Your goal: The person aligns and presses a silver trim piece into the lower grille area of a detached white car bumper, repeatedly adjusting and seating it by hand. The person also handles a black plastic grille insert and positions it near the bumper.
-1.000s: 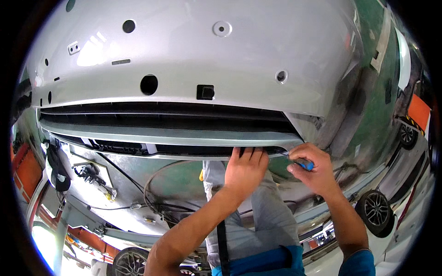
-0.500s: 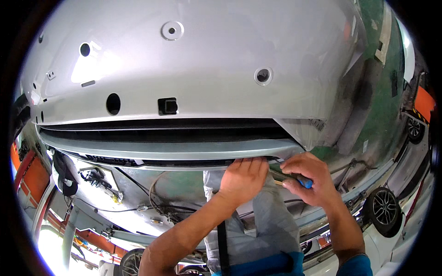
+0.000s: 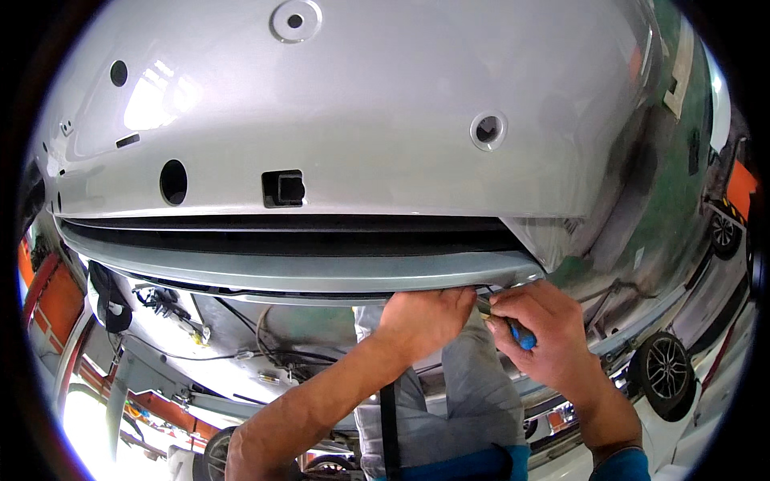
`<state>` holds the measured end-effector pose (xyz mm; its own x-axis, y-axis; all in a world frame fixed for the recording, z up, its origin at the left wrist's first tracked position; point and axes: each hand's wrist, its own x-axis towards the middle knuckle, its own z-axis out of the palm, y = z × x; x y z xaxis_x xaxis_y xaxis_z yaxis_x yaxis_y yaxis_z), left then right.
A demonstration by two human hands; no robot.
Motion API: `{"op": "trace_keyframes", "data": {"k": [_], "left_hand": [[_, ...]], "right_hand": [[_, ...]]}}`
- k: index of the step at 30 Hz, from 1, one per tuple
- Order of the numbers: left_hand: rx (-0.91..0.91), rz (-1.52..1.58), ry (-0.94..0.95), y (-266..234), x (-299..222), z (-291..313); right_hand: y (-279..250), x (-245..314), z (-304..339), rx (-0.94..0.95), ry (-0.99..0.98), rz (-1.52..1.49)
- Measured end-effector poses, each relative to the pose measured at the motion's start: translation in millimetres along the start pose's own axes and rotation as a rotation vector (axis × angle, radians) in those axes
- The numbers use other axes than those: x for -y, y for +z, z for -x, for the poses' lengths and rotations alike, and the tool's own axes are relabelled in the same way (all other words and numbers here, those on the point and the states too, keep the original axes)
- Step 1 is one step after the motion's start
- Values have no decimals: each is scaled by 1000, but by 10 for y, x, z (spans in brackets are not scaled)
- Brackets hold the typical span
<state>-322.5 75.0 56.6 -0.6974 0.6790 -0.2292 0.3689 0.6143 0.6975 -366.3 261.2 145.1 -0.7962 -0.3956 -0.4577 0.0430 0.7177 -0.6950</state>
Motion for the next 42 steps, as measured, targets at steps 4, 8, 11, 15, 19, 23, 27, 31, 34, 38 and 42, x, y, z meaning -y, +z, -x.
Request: {"op": "trace_keyframes", "data": {"k": [4, 8, 11, 15, 19, 23, 27, 31, 34, 38, 42], "left_hand": [[-44, 47, -117, -2, -172, 86], [-108, -89, -39, -63, -190, 135], [-105, -75, -75, 40, -232, 131], [-136, -111, -106, 85, -252, 72], [-184, -63, -117, 168, -217, 51], [-182, -35, -78, 200, -142, 68], [-204, 38, -100, 232, -119, 82], [-213, 52, -43, 213, -62, 75], [-171, 62, -62, 212, -70, 75], [-280, 140, -130, 285, -87, 94], [-228, 79, -72, 289, -67, 124]], "right_hand": [[-1, 59, 12, 69, 3, 54], [13, 61, 18, 55, 20, 31], [-14, 55, 22, 56, 39, 19], [-30, 26, 51, 55, 49, -9], [-22, 0, 63, 44, 84, -39], [-47, 52, 34, 14, 196, -91], [-8, 100, -14, 15, 218, -62], [-16, 149, -65, 61, 196, -23], [-26, 156, -120, 133, 117, 48], [34, 192, -69, 171, 29, 138], [74, 268, -21, 182, 61, 181]]}}
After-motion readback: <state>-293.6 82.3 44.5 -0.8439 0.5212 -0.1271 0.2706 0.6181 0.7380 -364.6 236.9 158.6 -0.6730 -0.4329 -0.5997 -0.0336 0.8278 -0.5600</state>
